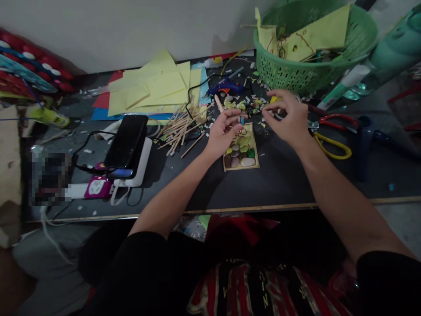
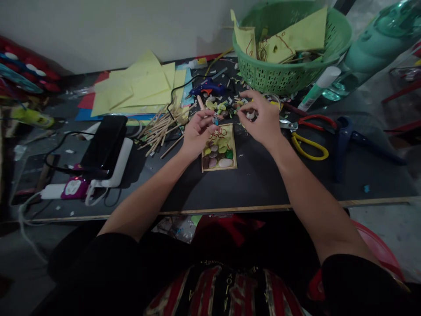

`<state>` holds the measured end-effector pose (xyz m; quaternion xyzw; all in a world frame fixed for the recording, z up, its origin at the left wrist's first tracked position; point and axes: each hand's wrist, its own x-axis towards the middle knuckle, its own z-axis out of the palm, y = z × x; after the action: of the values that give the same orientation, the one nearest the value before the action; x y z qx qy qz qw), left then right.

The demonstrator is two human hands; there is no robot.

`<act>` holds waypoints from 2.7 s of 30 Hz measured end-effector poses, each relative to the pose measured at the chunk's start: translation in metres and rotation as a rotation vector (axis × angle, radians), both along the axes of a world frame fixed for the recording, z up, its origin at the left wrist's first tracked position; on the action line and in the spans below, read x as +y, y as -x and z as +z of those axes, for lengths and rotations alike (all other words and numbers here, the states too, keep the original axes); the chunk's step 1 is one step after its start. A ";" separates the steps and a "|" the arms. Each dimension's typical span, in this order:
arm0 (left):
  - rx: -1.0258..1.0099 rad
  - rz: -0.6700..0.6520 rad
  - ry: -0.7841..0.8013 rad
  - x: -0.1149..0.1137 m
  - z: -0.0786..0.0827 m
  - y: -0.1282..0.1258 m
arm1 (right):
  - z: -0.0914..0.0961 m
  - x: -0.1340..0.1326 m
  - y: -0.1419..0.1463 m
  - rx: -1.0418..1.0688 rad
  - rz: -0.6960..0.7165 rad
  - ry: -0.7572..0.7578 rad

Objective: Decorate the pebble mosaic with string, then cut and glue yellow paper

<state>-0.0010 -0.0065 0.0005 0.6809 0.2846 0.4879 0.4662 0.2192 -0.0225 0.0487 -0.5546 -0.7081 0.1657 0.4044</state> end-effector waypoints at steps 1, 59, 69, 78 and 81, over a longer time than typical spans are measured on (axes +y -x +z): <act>0.009 0.009 -0.012 0.000 0.001 -0.001 | -0.004 0.000 0.008 0.210 0.050 0.055; 0.311 0.365 -0.685 -0.012 0.017 0.007 | -0.021 -0.010 0.044 1.013 0.343 0.495; 0.357 0.386 -0.721 -0.015 0.017 0.005 | -0.024 -0.008 0.040 0.995 0.351 0.534; 0.434 0.551 -0.902 -0.017 0.017 0.005 | -0.023 -0.009 0.040 0.946 0.331 0.560; 0.427 0.566 -0.922 -0.018 0.017 0.003 | -0.024 -0.009 0.040 0.947 0.329 0.551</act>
<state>-0.0036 -0.0244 0.0173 0.7942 0.3012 0.5191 -0.0949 0.1791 -0.0315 0.0252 -0.3875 -0.4572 0.6355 0.4868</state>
